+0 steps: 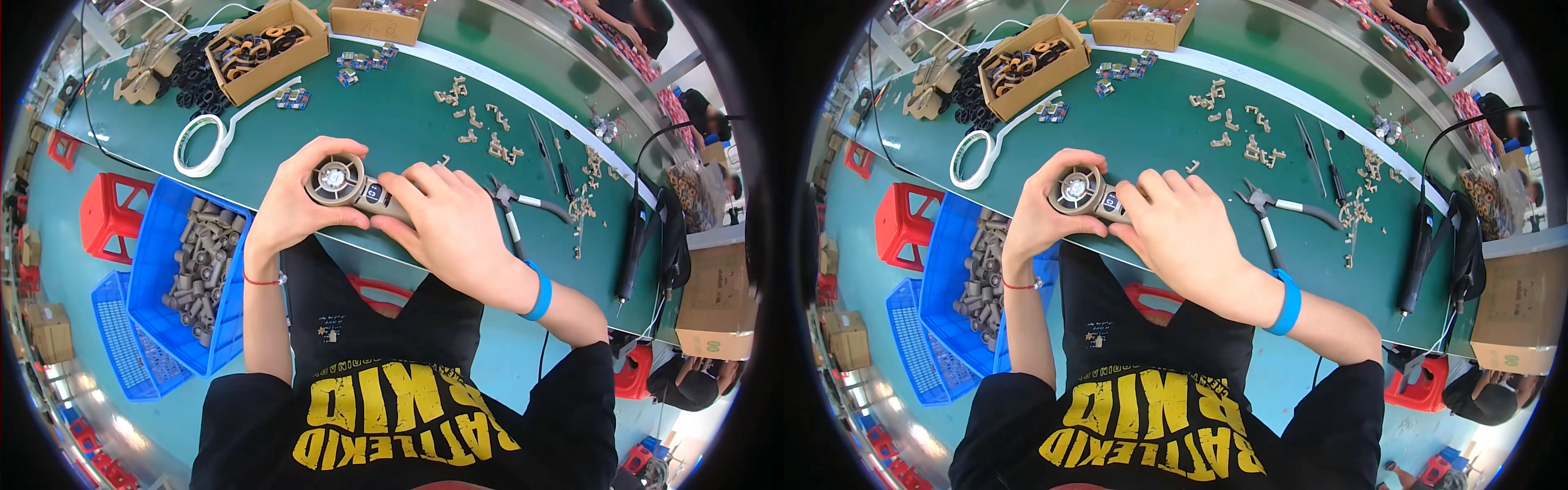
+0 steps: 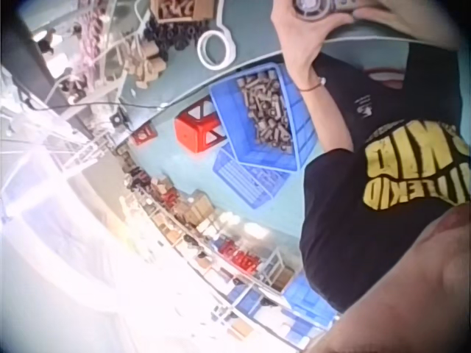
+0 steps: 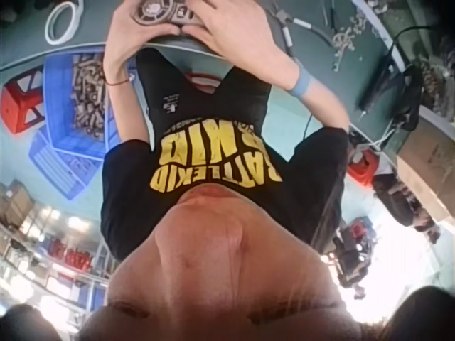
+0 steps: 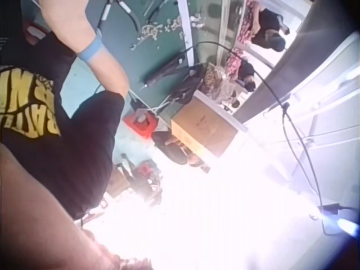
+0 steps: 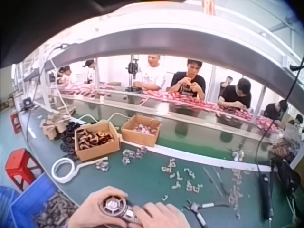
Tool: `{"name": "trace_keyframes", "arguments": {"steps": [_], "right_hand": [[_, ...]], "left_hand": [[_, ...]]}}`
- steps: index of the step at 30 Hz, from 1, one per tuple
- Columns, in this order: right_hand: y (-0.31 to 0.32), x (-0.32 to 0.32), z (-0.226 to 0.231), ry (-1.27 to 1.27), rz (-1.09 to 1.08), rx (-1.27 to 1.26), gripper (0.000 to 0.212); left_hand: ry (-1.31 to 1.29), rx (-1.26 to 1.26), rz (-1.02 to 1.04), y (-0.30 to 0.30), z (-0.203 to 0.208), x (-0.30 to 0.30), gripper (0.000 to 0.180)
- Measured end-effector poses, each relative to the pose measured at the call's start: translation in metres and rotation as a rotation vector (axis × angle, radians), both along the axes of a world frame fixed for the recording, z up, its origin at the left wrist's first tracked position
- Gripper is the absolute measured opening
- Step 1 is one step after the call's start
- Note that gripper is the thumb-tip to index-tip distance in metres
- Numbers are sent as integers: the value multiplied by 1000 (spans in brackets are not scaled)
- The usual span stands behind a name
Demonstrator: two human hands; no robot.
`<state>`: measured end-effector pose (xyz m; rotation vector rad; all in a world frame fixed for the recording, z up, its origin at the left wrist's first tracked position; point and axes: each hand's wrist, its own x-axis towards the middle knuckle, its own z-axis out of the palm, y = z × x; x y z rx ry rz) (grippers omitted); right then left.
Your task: Assembling a portable handheld fan by connecting internal components and screwing the casing together.
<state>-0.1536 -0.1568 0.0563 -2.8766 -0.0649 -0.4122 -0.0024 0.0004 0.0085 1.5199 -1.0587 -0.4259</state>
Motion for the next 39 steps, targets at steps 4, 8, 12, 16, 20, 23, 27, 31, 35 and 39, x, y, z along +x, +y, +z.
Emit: {"name": "trace_keyframes", "arguments": {"steps": [4, 8, 12, 16, 20, 23, 27, 31, 35, 39], "right_hand": [[-2, 3, -7, -37, 10, 24, 37], [-6, 7, -7, 54, -43, 300, 35], [-5, 10, 0, 118, -78, 335, 32], [-9, 13, 0, 141, -65, 386, 30], [0, 14, -6, 114, -85, 304, 34], [-4, 15, -6, 128, -34, 325, 36], [-9, 8, 18, 223, 132, 530, 37], [-20, 6, 55, 696, 331, 974, 38], [-12, -7, 53, 354, 348, 814, 33], [-2, -17, 46, 36, 293, 449, 37]], "left_hand": [[7, 2, 7, 0, 1, -2, 71], [35, 20, 10, 1, 1, -3, 69], [23, 31, 15, 0, 4, -4, 66], [27, 17, 10, 0, 4, -4, 65], [-35, -21, 39, -1, 4, -7, 58], [-143, -60, 68, 1, 8, -13, 55], [-357, -162, 98, 14, 36, -24, 57], [-607, -293, 113, 34, 56, -30, 65], [-632, -376, 176, 34, 61, -34, 88], [-200, -467, 333, 21, 60, -69, 96]]}}
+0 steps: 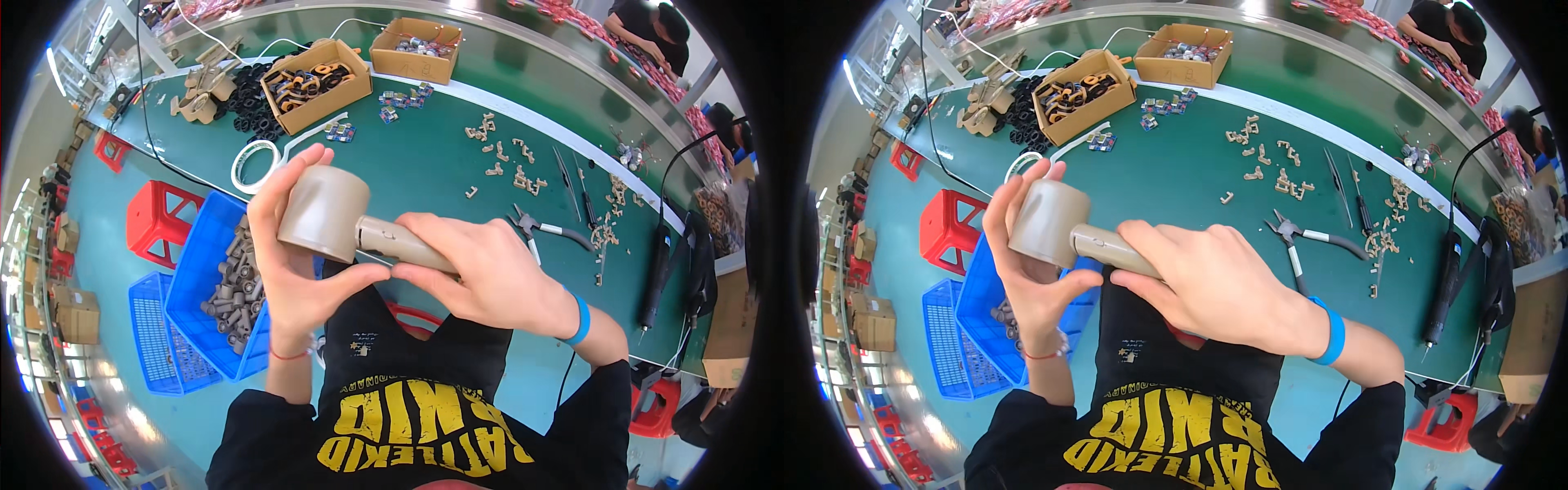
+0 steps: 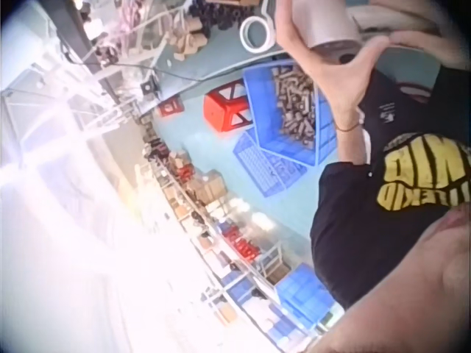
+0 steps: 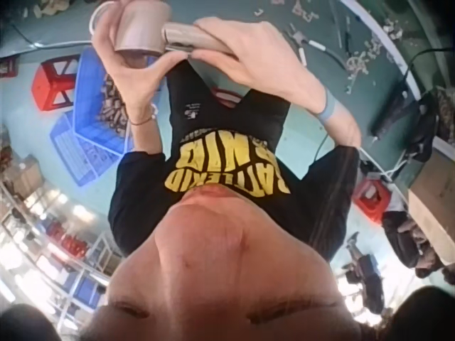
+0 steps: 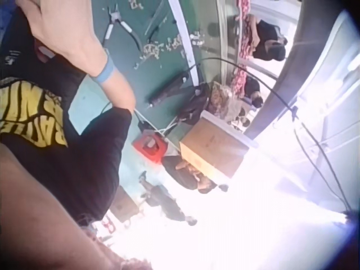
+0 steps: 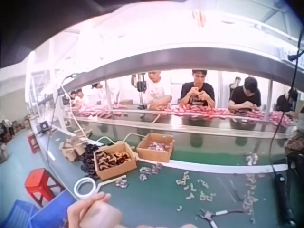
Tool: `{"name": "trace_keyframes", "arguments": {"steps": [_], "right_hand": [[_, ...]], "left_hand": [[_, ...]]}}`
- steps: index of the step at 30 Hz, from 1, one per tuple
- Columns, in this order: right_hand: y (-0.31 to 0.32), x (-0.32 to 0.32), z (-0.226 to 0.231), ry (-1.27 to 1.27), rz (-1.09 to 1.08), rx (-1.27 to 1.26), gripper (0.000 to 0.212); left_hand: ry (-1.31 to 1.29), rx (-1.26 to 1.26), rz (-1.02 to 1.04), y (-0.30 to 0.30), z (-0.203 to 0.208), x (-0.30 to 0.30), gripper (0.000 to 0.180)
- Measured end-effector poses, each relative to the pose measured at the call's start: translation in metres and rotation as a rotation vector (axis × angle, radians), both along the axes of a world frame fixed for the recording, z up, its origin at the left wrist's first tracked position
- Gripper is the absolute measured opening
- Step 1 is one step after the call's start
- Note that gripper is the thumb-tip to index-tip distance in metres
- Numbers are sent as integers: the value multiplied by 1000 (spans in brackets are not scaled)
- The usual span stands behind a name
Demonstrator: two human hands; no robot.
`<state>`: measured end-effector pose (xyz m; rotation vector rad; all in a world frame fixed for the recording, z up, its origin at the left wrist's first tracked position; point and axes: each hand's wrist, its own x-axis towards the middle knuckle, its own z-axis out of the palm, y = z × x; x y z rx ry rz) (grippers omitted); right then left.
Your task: Assembling a portable handheld fan by connecting internal components and screwing the casing together.
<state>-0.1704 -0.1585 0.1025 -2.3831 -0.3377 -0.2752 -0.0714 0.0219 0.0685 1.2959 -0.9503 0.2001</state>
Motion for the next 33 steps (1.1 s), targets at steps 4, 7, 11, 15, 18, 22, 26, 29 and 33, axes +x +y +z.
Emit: {"name": "trace_keyframes", "arguments": {"steps": [4, 7, 11, 15, 18, 22, 26, 29, 33], "right_hand": [[4, -5, 1, -86, -11, -86, 37], [3, -7, 5, -99, -6, -149, 38], [1, -8, 3, -165, -11, -139, 38], [1, -10, 8, -151, -15, -17, 30], [-3, -5, 7, 35, -15, 255, 22], [-5, -2, 17, 290, -1, 490, 22], [-2, -6, 22, 512, 46, 670, 32], [0, -5, 16, 545, 45, 747, 34], [0, -2, 11, 603, 117, 851, 30]], "left_hand": [[-24, -37, 51, 0, -1, 1, 82], [-105, -53, 38, -1, 5, -1, 77], [-178, 43, 16, 2, 14, -3, 79], [-194, 103, 69, 1, 24, -8, 88], [-52, 48, -100, -3, 22, -1, 116], [34, -60, -93, -14, 11, 0, 115], [80, -64, -107, -15, 7, -3, 115], [167, -48, -140, -16, 4, -1, 116], [205, -219, -74, -24, 5, -8, 115]]}}
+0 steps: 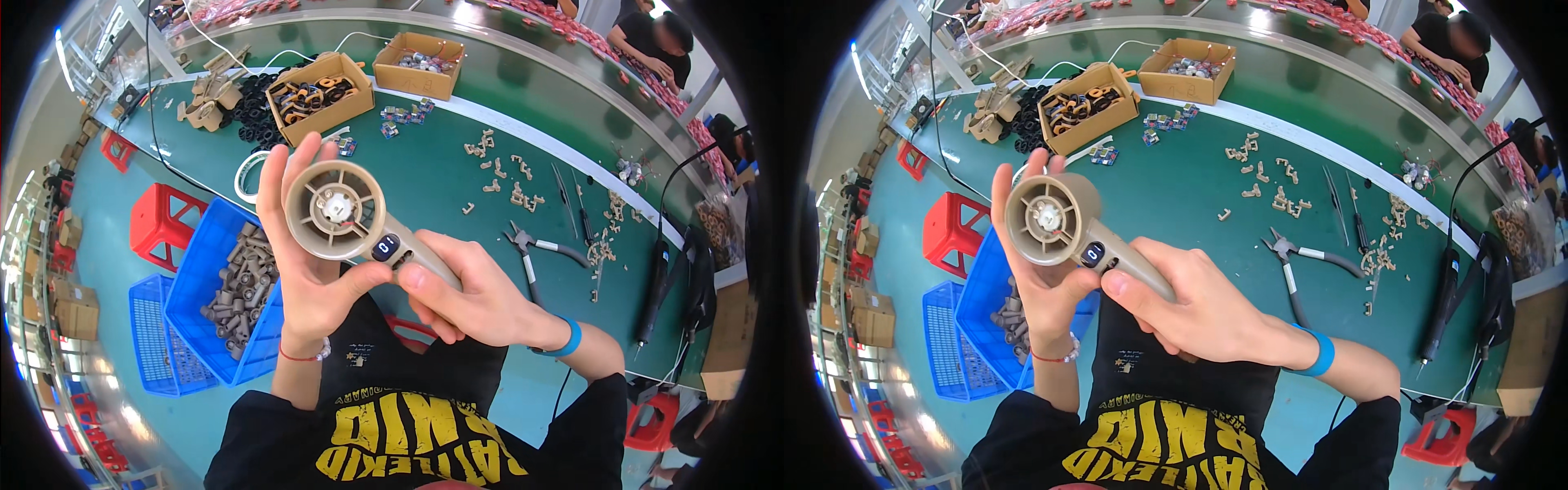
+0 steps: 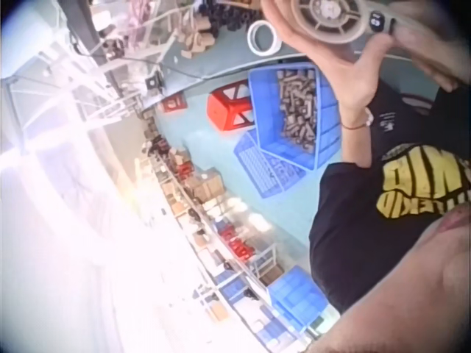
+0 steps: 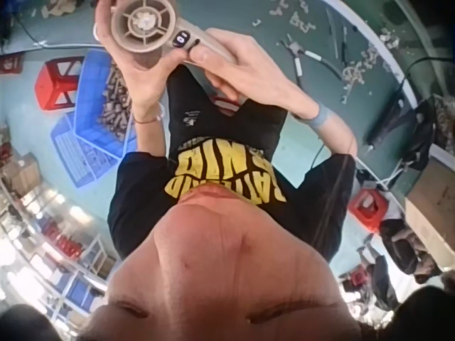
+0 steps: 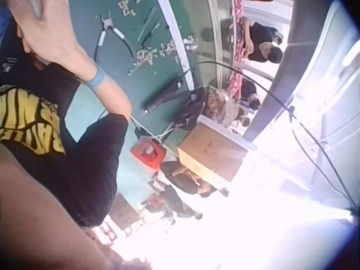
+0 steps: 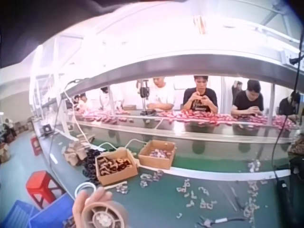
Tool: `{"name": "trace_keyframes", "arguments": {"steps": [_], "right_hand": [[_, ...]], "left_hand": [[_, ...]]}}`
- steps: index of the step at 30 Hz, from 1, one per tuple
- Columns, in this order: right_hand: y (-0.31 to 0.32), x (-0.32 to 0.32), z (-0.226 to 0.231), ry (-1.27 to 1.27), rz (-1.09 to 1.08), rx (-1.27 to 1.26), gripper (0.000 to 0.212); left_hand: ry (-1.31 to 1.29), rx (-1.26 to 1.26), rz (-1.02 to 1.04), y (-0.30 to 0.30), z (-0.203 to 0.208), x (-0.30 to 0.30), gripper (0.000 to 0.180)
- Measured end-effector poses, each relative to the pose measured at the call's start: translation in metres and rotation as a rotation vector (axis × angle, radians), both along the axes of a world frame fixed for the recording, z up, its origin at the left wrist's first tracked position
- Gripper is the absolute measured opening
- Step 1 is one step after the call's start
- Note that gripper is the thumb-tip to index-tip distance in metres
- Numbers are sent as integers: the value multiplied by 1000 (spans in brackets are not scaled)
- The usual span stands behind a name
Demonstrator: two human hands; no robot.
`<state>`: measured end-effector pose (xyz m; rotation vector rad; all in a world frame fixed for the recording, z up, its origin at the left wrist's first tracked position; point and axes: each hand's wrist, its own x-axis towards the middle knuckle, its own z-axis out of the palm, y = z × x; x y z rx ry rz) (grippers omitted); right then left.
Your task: Assembling a portable handheld fan by connecting internal components and screwing the casing together.
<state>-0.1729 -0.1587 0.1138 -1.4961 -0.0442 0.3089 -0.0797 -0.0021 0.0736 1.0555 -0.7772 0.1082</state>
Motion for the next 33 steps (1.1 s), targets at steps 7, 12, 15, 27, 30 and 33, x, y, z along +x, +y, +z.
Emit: {"name": "trace_keyframes", "arguments": {"steps": [7, 12, 15, 27, 30, 33], "right_hand": [[12, -2, -13, -100, 73, 68, 33], [-33, 10, 6, -348, 261, -859, 34], [-82, 21, -2, -440, -164, -975, 15], [-93, 43, -58, -436, -28, -1051, 13], [-75, 35, -47, -443, -96, -728, 10], [-49, 17, -20, -247, -100, -280, 11]], "left_hand": [[385, 241, -579, 12, -15, -29, 74], [400, 67, -147, 35, -23, -18, 46], [511, -21, -105, 41, -6, -24, 36], [581, -2, -353, 0, -19, -48, 44], [591, 76, -292, -9, -32, -50, 51], [663, -32, -404, -8, -44, -48, 53]]}}
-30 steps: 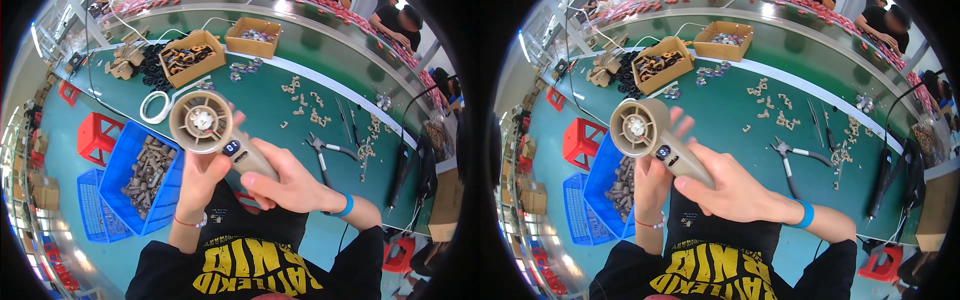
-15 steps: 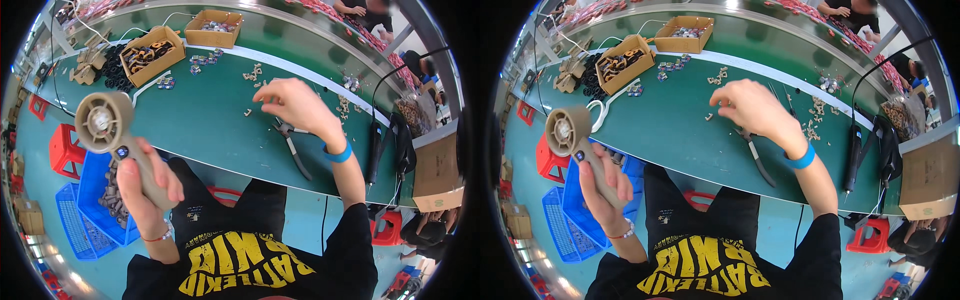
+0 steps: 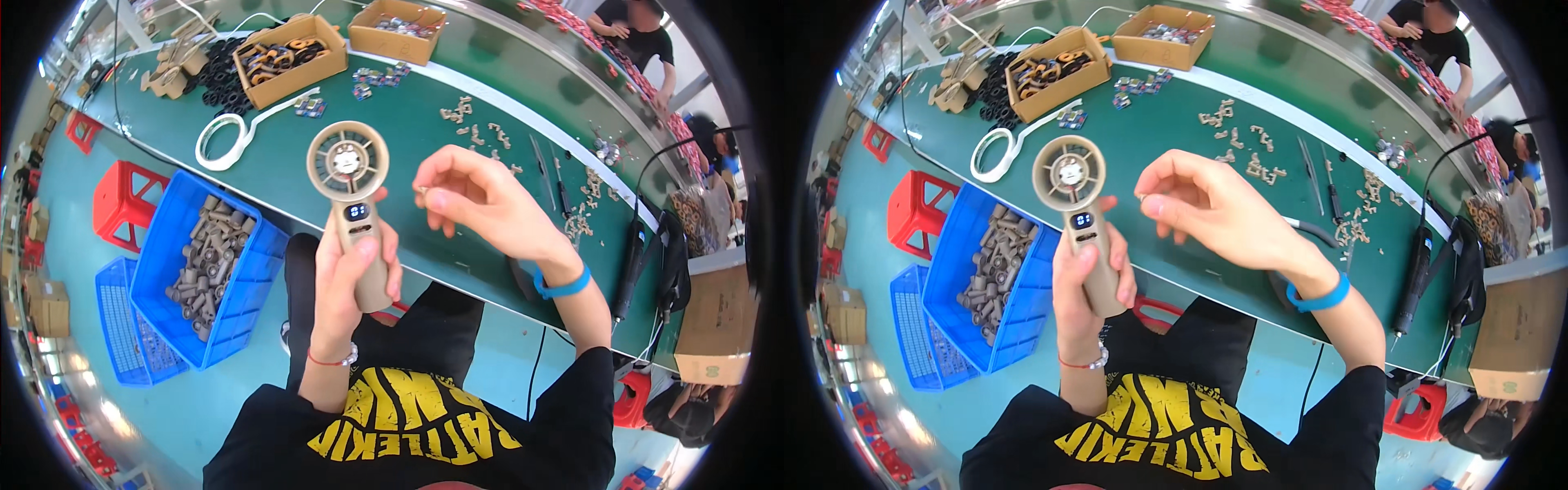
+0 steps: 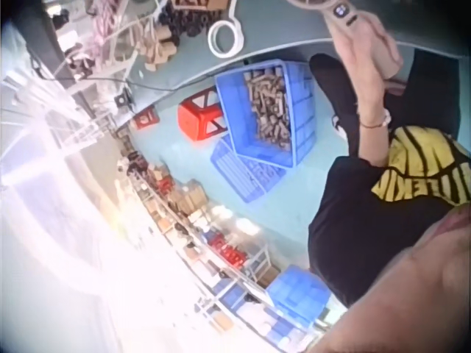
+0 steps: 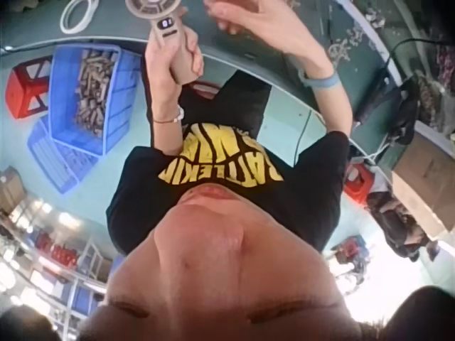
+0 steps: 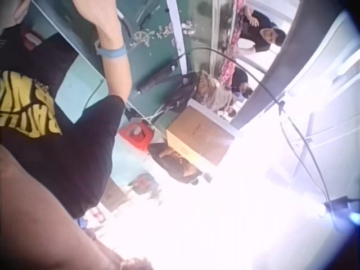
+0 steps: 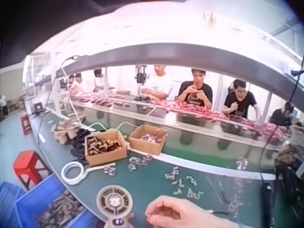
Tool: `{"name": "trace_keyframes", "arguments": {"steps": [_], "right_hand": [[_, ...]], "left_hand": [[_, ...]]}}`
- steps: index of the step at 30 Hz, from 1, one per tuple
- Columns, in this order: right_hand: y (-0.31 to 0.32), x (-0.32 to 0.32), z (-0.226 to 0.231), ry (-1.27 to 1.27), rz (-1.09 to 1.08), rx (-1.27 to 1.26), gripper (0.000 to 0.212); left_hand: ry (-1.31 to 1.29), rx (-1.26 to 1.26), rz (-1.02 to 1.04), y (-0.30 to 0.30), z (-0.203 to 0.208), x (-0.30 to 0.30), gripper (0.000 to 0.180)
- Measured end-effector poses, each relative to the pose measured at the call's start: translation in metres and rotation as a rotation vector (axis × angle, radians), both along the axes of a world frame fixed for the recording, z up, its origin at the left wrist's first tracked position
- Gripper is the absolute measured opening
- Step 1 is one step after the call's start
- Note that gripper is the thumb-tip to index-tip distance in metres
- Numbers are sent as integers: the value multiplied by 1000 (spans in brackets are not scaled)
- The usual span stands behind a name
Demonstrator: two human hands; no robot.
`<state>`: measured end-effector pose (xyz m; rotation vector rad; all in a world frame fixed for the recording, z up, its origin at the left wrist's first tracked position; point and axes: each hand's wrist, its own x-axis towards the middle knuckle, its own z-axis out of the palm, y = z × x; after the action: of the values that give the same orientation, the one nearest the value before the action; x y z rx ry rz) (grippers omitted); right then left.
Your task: Assembling a portable handheld fan by connecting internal components and screwing the casing together.
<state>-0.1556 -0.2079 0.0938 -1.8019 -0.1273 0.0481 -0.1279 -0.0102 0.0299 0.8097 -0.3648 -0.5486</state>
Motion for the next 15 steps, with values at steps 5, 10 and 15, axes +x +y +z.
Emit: {"name": "trace_keyframes", "arguments": {"steps": [5, 10, 15], "right_hand": [[25, -18, 12, 187, 87, 421, 17], [33, -24, 9, 232, 4, 354, 20], [37, -25, 3, 245, -46, 399, 18]], "left_hand": [[-20, -75, -19, 0, -6, 1, 62], [9, -127, -27, 2, -8, -5, 71], [-3, -93, -36, 4, -8, -6, 75]]}}
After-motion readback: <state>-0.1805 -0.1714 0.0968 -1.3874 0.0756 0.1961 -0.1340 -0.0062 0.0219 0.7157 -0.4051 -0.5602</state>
